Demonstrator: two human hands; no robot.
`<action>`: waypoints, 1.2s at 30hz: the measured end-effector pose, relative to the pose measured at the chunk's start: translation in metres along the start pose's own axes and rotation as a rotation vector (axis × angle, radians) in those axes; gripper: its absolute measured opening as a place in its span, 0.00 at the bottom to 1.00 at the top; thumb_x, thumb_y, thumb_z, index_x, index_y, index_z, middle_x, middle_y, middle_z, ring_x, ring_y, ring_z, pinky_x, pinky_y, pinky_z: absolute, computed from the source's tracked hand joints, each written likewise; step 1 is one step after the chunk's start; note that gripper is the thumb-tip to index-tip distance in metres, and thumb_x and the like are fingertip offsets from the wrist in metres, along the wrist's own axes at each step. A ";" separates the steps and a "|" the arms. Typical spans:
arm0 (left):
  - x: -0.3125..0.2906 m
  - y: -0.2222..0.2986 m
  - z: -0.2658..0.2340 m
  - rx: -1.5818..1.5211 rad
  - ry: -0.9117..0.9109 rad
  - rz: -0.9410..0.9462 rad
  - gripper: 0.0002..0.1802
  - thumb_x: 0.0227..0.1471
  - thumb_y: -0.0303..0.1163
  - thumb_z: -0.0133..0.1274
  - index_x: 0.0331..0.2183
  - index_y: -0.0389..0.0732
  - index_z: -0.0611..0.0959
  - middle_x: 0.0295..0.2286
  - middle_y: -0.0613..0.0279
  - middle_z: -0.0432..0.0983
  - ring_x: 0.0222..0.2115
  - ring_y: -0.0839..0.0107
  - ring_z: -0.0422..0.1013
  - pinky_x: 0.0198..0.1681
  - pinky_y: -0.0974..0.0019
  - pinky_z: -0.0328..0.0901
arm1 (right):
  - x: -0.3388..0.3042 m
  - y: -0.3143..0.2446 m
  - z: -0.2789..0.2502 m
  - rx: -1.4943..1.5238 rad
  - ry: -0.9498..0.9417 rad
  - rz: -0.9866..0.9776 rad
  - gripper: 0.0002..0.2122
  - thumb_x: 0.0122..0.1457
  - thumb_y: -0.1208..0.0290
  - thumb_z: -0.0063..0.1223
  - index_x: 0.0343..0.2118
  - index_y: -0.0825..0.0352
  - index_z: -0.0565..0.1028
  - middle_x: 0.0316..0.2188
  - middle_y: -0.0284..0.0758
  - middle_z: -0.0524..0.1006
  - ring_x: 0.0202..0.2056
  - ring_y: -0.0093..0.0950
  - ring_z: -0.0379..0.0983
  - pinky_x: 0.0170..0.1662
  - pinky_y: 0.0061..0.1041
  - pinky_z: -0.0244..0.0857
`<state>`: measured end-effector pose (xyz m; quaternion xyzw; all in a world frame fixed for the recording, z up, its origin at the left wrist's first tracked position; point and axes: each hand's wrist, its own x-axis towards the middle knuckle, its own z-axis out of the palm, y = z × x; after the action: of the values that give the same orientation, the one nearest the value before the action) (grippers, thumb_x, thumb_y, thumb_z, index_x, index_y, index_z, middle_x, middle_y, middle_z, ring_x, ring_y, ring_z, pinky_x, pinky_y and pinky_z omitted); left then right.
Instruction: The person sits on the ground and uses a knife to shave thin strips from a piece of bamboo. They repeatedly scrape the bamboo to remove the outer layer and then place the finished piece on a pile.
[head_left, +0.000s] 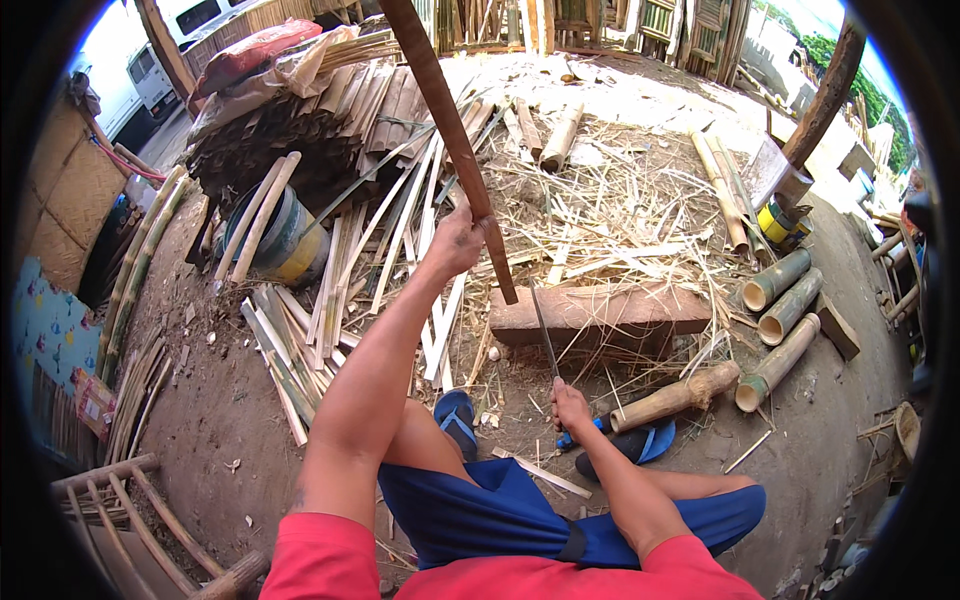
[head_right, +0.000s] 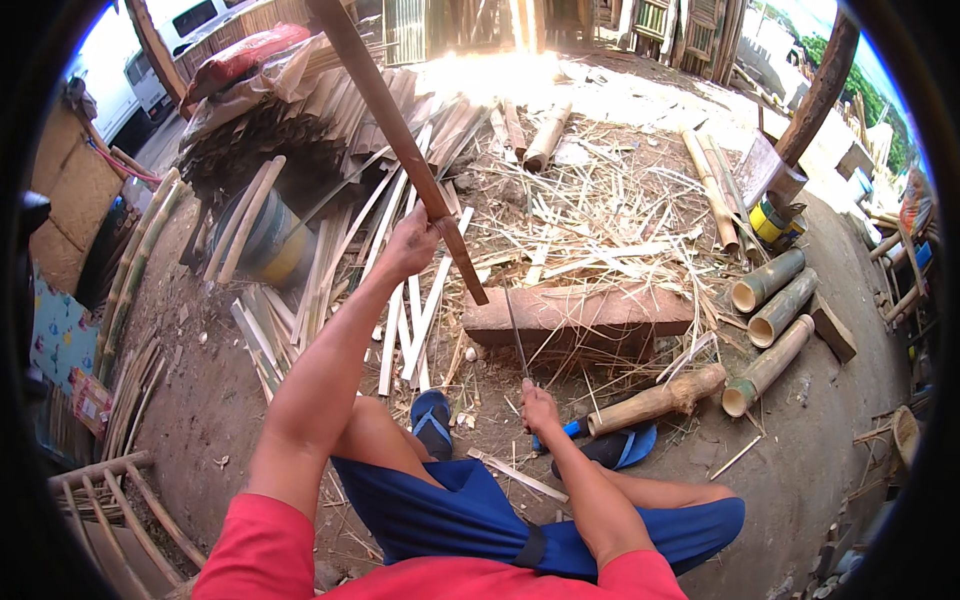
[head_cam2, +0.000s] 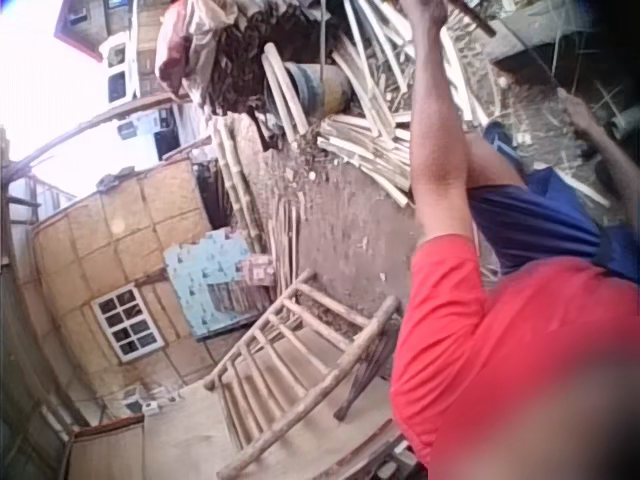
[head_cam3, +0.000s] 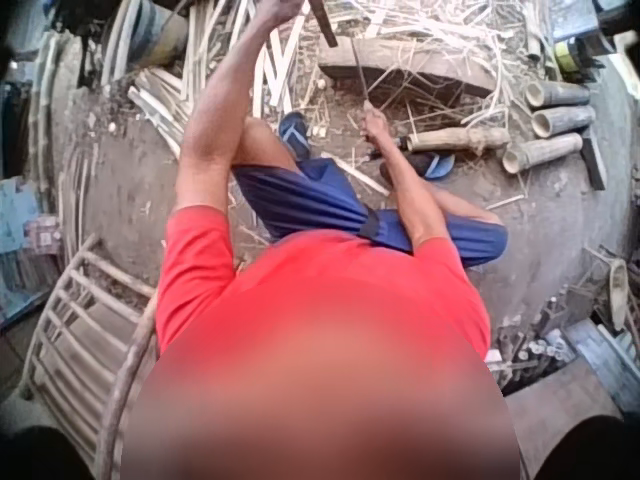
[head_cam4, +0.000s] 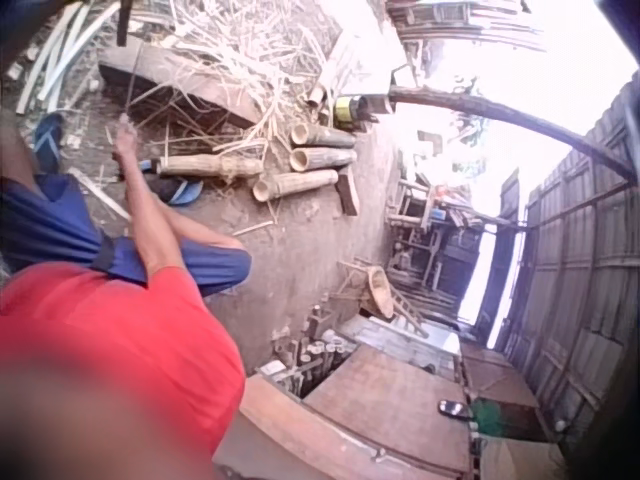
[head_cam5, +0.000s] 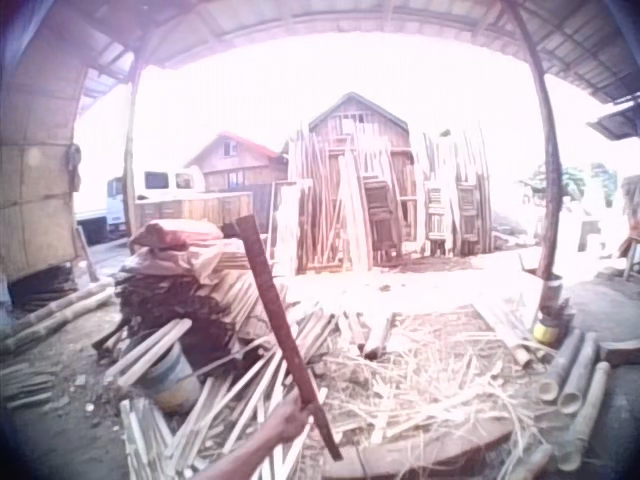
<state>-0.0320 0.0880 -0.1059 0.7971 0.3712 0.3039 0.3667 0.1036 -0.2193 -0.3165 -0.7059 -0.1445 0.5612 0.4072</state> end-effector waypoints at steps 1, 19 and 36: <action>0.006 -0.009 -0.021 -0.155 0.078 0.025 0.22 0.61 0.41 0.55 0.49 0.38 0.72 0.35 0.53 0.78 0.38 0.63 0.75 0.43 0.61 0.68 | -0.001 -0.005 0.002 -0.037 0.015 0.026 0.26 0.65 0.39 0.40 0.29 0.63 0.66 0.14 0.28 0.64 0.12 0.21 0.60 0.15 0.25 0.57; -0.283 -0.261 -0.075 0.265 0.359 -0.837 0.23 0.48 0.40 0.52 0.43 0.35 0.77 0.34 0.37 0.79 0.38 0.43 0.76 0.44 0.47 0.69 | 0.026 -0.005 0.098 -0.355 -0.227 -0.033 0.25 0.68 0.43 0.39 0.34 0.66 0.70 0.15 0.29 0.65 0.13 0.20 0.60 0.17 0.24 0.56; -0.215 -0.316 0.058 0.209 -0.117 -0.500 0.27 0.53 0.36 0.55 0.53 0.34 0.74 0.50 0.43 0.71 0.52 0.47 0.68 0.56 0.53 0.64 | 0.028 -0.012 0.100 -0.320 -0.210 -0.035 0.23 0.69 0.46 0.40 0.35 0.66 0.69 0.16 0.29 0.65 0.14 0.20 0.61 0.18 0.22 0.57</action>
<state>-0.2209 0.0355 -0.4391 0.7304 0.5638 0.1173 0.3672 0.0252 -0.1514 -0.3304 -0.6965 -0.2858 0.5947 0.2819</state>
